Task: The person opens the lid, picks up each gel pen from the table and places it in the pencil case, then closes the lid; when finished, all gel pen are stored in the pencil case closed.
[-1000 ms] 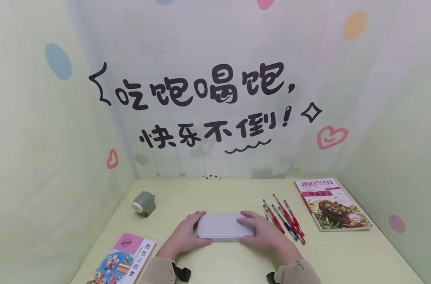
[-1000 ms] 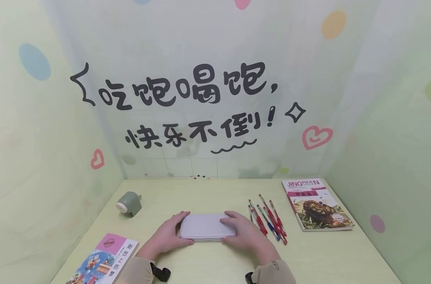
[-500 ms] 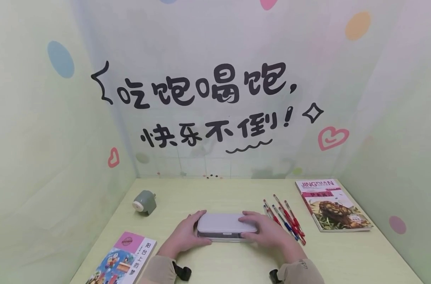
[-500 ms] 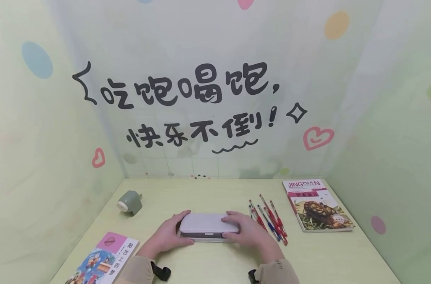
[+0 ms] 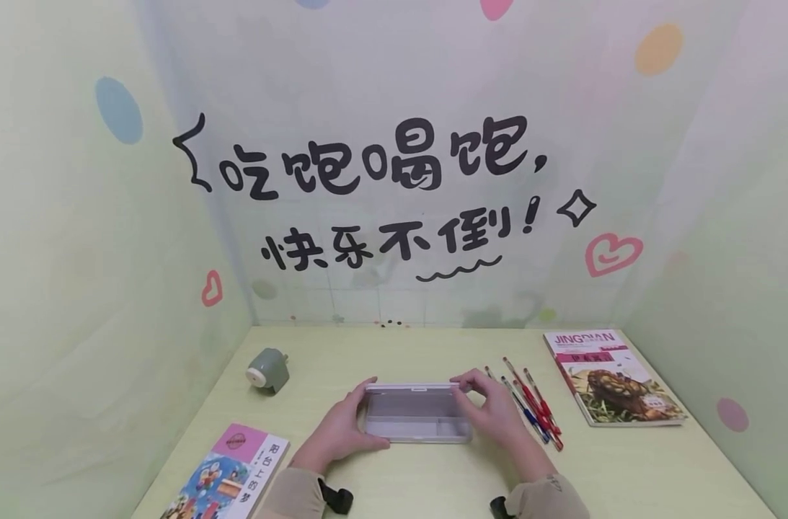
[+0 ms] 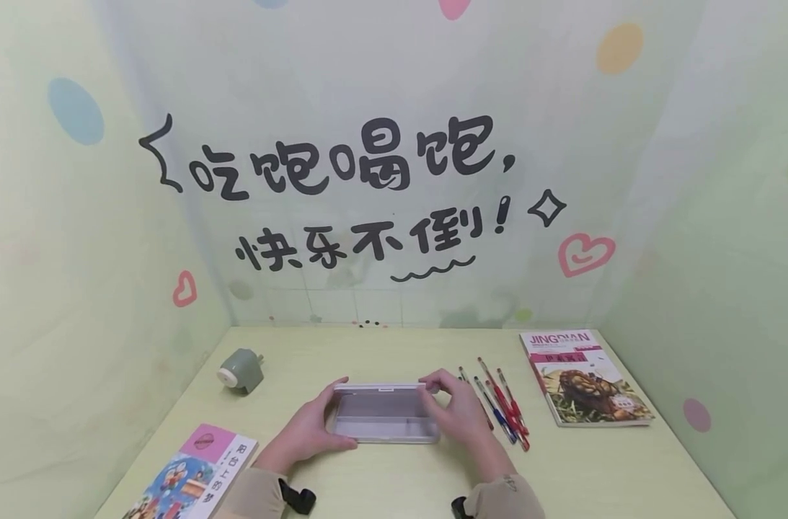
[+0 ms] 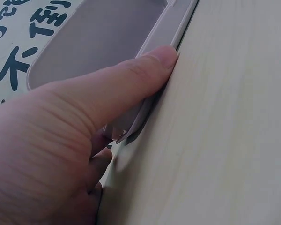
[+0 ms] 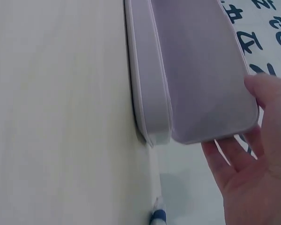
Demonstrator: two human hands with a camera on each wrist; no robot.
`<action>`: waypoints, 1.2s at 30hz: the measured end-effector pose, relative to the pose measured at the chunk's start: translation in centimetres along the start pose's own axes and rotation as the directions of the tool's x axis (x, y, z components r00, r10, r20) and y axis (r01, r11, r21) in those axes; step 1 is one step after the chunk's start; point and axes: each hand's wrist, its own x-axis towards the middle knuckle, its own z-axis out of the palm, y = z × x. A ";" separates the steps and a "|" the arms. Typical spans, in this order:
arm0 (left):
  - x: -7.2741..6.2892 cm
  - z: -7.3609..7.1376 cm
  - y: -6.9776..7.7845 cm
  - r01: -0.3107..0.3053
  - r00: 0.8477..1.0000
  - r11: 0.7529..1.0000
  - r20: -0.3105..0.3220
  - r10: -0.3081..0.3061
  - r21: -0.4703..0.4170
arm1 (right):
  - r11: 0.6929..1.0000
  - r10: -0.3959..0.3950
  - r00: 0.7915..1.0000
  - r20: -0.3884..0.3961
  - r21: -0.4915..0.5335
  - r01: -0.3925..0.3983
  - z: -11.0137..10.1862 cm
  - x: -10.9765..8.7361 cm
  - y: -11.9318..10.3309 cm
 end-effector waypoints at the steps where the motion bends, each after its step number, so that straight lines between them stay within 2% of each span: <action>1: -0.1 0.0 0.1 0.001 1.000 1.000 -0.002 -0.001 -0.006 | 1.000 0.001 1.000 -0.027 0.011 -0.001 0.2 0.1 0.0; 4: -0.2 0.0 0.3 0.009 1.000 1.000 -0.006 -0.009 -0.016 | 0.998 0.067 0.994 -0.082 0.026 -0.065 0.8 0.5 -0.3; 7: -0.2 0.0 0.4 0.015 1.000 1.000 -0.012 -0.015 -0.018 | 0.988 0.154 0.983 -0.101 0.030 -0.152 1.0 1.4 -0.6; 10: -0.1 0.1 0.4 0.017 1.000 1.000 -0.011 -0.017 -0.020 | 0.965 0.260 0.963 -0.066 -0.009 -0.261 0.9 2.4 -0.9; 14: -0.1 0.1 0.4 0.018 1.000 1.000 -0.008 -0.018 -0.023 | 0.937 0.337 0.941 0.009 -0.101 -0.335 0.8 3.6 -0.9; 20: -0.1 0.1 0.4 0.020 1.000 1.000 -0.008 -0.021 -0.008 | 0.914 0.381 0.921 0.079 -0.183 -0.362 0.7 4.7 -0.6; 27: 0.0 0.1 0.5 0.049 0.999 0.999 -0.002 -0.049 0.011 | 0.891 0.411 0.907 0.094 -0.250 -0.378 1.5 5.3 -0.1; 32: 0.1 0.0 0.4 0.064 0.998 0.998 -0.002 -0.064 0.026 | 0.875 0.447 0.885 0.128 -0.268 -0.403 1.9 5.5 0.2; 36: 0.1 0.0 0.3 0.068 0.998 0.997 0.002 -0.068 0.031 | 0.872 0.455 0.880 0.135 -0.269 -0.409 2.0 5.4 0.4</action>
